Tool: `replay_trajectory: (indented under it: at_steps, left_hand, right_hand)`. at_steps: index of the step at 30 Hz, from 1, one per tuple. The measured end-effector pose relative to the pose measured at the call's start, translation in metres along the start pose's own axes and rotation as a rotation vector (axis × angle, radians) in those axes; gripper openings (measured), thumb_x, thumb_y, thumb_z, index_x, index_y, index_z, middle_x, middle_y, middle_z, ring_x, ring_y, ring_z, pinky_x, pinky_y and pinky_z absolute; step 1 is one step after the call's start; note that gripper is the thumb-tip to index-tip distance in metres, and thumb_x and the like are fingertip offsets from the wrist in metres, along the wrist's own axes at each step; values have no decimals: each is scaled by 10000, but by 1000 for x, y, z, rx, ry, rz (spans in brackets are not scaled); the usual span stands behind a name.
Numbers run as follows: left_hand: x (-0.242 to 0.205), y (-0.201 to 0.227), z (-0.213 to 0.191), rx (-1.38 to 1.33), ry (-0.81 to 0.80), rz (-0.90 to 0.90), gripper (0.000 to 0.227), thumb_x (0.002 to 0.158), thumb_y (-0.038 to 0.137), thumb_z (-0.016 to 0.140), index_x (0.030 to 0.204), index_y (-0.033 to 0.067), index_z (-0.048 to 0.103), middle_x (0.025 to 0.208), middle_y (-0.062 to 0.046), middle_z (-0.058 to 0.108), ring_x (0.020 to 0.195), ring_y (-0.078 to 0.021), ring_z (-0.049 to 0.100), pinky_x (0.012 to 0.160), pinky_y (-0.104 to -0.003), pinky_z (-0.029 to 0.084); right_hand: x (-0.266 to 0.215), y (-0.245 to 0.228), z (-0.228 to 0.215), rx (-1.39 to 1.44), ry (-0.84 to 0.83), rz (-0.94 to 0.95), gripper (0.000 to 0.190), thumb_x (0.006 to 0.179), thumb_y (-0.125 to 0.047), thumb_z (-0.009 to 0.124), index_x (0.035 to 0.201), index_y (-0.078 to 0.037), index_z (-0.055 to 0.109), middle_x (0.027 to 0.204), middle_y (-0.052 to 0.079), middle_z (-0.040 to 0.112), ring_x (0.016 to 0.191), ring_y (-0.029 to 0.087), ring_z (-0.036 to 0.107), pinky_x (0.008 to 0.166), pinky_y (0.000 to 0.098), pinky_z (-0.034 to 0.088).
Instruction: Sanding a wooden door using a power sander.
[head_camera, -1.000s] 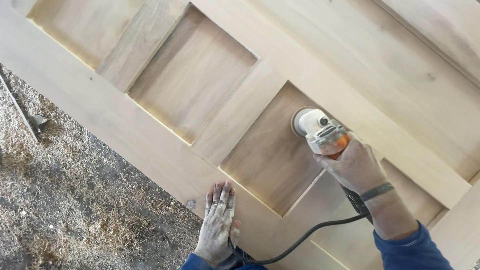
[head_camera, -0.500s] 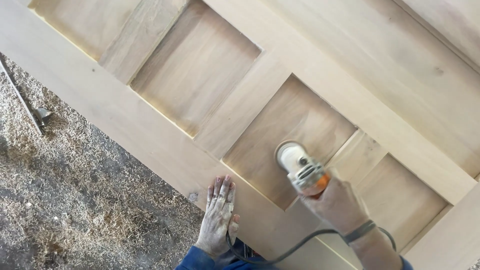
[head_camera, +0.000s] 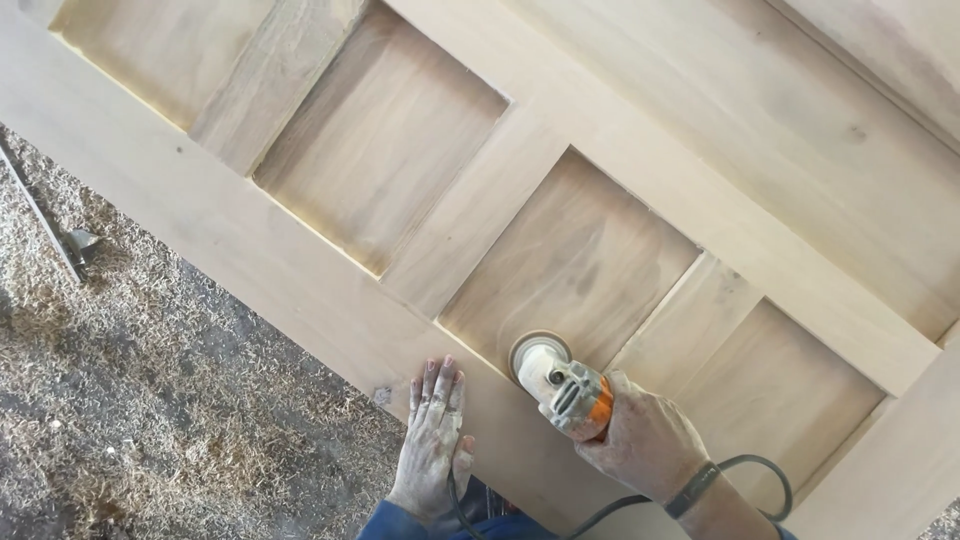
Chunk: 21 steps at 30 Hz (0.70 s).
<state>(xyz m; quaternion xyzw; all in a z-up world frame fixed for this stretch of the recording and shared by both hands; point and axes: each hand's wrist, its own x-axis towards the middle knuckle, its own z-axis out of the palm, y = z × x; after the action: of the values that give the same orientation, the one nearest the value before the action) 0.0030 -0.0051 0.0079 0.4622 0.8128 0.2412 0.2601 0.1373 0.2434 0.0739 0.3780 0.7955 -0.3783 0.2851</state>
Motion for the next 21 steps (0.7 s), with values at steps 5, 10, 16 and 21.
replay_trajectory:
  at_steps: [5, 10, 16, 21]
  left_hand:
    - [-2, 6, 5, 25, -74, 22, 889, 806, 227, 504, 1582, -70, 188, 1694, -237, 131, 1583, -399, 36, 1264, -537, 16]
    - [-2, 10, 16, -4, -136, 80, 910, 795, 220, 505, 1584, -83, 167, 1698, -239, 118, 1583, -408, 21, 1264, -544, 6]
    - [-2, 11, 18, 10, -164, 79, 916, 780, 223, 503, 1579, -82, 175, 1695, -243, 118, 1579, -407, 31, 1261, -548, 9]
    - [-3, 9, 20, 13, -156, 78, 886, 811, 232, 502, 1578, -79, 185, 1690, -252, 131, 1578, -426, 42, 1259, -550, 18]
  right_hand:
    - [11, 23, -14, 58, 15, 98, 501, 751, -379, 816, 1038, -65, 552, 829, 196, 753, 805, 358, 779, 737, 449, 648]
    - [32, 55, -34, 125, 126, 145, 562, 765, -407, 839, 1076, -35, 556, 849, 203, 764, 782, 337, 797, 735, 415, 673]
    - [47, 70, -55, 234, 390, 13, 583, 734, -376, 855, 1113, -3, 617, 970, 198, 763, 902, 332, 774, 792, 415, 627]
    - [49, 73, -66, 279, 464, -11, 605, 735, -352, 852, 1200, -29, 637, 1043, 173, 762, 965, 318, 753, 839, 415, 595]
